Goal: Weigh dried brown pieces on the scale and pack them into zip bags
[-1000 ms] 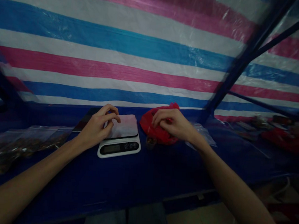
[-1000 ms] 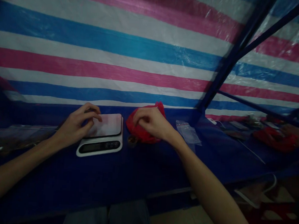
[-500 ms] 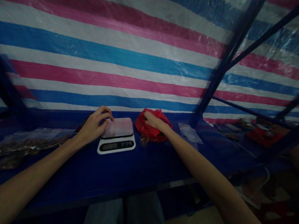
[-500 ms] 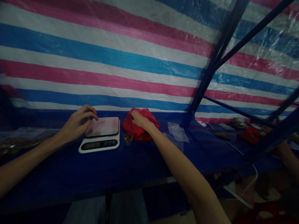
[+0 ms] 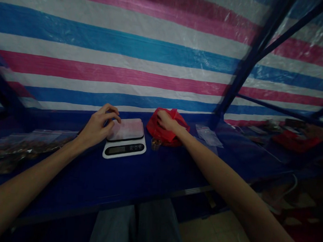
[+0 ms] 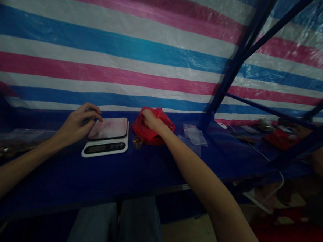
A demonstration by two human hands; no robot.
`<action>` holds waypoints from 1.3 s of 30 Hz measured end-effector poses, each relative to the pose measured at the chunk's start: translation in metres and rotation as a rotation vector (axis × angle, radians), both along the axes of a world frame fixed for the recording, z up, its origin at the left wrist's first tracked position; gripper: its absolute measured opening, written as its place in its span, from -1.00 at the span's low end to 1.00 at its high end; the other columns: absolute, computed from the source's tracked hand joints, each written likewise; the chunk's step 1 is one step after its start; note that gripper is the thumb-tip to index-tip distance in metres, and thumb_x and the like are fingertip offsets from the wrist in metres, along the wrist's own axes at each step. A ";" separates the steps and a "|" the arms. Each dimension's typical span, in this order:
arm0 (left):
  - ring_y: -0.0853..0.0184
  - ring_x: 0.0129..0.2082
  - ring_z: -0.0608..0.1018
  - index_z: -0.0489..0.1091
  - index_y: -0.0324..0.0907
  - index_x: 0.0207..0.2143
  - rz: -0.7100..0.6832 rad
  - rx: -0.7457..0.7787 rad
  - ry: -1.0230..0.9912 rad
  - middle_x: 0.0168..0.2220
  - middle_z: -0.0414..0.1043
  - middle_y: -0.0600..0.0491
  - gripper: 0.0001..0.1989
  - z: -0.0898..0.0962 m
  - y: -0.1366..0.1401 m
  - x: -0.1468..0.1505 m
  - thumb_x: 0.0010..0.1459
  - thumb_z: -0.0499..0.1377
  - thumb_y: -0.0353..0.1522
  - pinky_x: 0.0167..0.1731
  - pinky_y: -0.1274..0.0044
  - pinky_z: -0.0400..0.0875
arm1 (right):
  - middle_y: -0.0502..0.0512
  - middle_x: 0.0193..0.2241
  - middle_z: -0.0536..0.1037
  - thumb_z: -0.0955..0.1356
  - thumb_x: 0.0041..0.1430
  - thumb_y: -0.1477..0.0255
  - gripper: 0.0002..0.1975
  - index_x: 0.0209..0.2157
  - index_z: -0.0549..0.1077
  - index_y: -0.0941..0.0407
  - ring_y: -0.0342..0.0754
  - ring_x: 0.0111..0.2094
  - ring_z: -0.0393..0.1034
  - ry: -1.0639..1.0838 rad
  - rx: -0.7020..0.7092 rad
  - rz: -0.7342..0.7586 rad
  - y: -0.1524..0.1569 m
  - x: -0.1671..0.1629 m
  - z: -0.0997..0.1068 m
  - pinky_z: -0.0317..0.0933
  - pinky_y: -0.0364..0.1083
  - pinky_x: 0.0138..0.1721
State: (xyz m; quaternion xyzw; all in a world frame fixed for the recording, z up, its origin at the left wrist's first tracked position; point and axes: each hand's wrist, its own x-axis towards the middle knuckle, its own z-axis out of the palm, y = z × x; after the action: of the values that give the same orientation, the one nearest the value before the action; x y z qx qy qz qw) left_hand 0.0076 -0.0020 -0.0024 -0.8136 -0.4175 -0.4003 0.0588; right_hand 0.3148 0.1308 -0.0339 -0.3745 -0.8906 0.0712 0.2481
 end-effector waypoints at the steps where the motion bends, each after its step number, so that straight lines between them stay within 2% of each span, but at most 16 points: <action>1: 0.24 -0.08 0.49 0.50 -0.15 -0.35 0.013 0.002 -0.005 -0.13 0.38 0.00 -0.73 0.001 -0.001 0.000 0.11 0.01 -0.53 -0.02 0.32 0.44 | 0.17 -0.14 0.57 0.27 0.29 0.61 -0.77 -0.15 0.54 0.17 0.02 -0.13 0.42 0.020 0.022 -0.014 -0.004 0.001 0.007 0.29 -0.03 -0.06; 4: 0.23 -0.07 0.49 0.50 -0.15 -0.35 0.038 -0.007 -0.016 -0.13 0.39 -0.02 -0.73 0.002 -0.001 0.000 0.10 0.01 -0.52 -0.03 0.33 0.45 | 0.21 -0.20 0.61 0.33 0.18 0.64 -0.80 -0.21 0.59 0.22 0.05 -0.14 0.46 0.078 0.065 -0.030 -0.017 0.010 0.027 0.27 -0.02 -0.03; 10: 0.24 -0.08 0.49 0.50 -0.15 -0.36 0.045 -0.024 -0.024 -0.15 0.39 -0.01 -0.73 -0.001 0.001 -0.003 0.10 0.01 -0.52 -0.03 0.33 0.46 | 0.17 -0.36 0.63 0.48 0.12 0.52 -0.89 -0.27 0.62 0.23 0.00 -0.34 0.48 0.154 -0.025 0.011 -0.033 0.027 0.047 0.31 -0.04 -0.25; 17: 0.23 -0.07 0.49 0.49 -0.15 -0.36 0.003 -0.002 0.012 -0.13 0.38 -0.01 -0.73 -0.001 -0.002 0.000 0.11 0.00 -0.53 -0.01 0.32 0.44 | 0.13 -0.32 0.65 0.42 0.11 0.61 -0.85 -0.28 0.62 0.17 0.01 -0.28 0.51 0.149 -0.053 0.074 -0.038 0.028 0.051 0.31 -0.03 -0.20; 25: 0.25 -0.12 0.49 0.50 -0.12 -0.36 -0.028 -0.060 -0.023 -0.13 0.39 -0.01 -0.73 -0.001 -0.005 0.004 0.17 0.00 -0.48 -0.08 0.34 0.46 | 0.09 -0.38 0.63 0.44 0.11 0.52 -0.91 -0.32 0.64 0.16 -0.03 -0.35 0.48 0.142 -0.119 0.061 -0.045 0.036 0.053 0.32 -0.04 -0.26; 28: 0.26 -0.10 0.48 0.50 -0.14 -0.35 -0.040 -0.055 -0.015 -0.12 0.38 0.00 -0.73 -0.001 -0.006 0.006 0.18 0.01 -0.51 -0.06 0.34 0.45 | 0.09 -0.43 0.63 0.48 0.06 0.46 -0.90 -0.35 0.63 0.18 -0.05 -0.41 0.49 0.216 -0.219 0.076 -0.050 0.041 0.047 0.34 -0.07 -0.35; 32: 0.27 -0.08 0.48 0.50 -0.16 -0.34 -0.039 -0.045 0.013 -0.11 0.37 -0.01 -0.72 0.001 -0.008 0.008 0.16 0.00 -0.54 -0.04 0.33 0.43 | 0.09 -0.49 0.62 0.51 0.05 0.32 -0.78 -0.32 0.63 0.18 -0.10 -0.52 0.46 0.289 -0.394 0.071 -0.054 0.047 0.046 0.31 -0.12 -0.50; 36: 0.27 -0.06 0.48 0.49 -0.17 -0.32 -0.033 -0.036 0.028 -0.11 0.36 0.00 -0.73 0.002 -0.009 0.009 0.15 0.01 -0.56 -0.01 0.33 0.43 | 0.10 -0.46 0.63 0.51 0.08 0.27 -0.73 -0.26 0.64 0.18 -0.11 -0.52 0.46 0.360 -0.393 0.069 -0.071 0.044 0.066 0.32 -0.13 -0.49; 39: 0.29 -0.10 0.47 0.48 -0.17 -0.31 -0.054 -0.014 0.052 -0.10 0.34 0.00 -0.72 0.000 -0.008 0.008 0.15 0.00 -0.58 -0.07 0.35 0.44 | 0.11 -0.36 0.67 0.51 0.10 0.32 -0.77 -0.24 0.65 0.16 -0.08 -0.40 0.52 0.292 -0.367 0.184 -0.095 0.032 0.083 0.37 -0.11 -0.37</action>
State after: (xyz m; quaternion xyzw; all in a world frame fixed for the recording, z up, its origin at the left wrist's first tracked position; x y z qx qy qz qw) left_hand 0.0161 -0.0098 -0.0025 -0.8351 -0.3968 -0.3773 0.0531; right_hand 0.3470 0.0358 0.0489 -0.3165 -0.8477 0.3073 0.2945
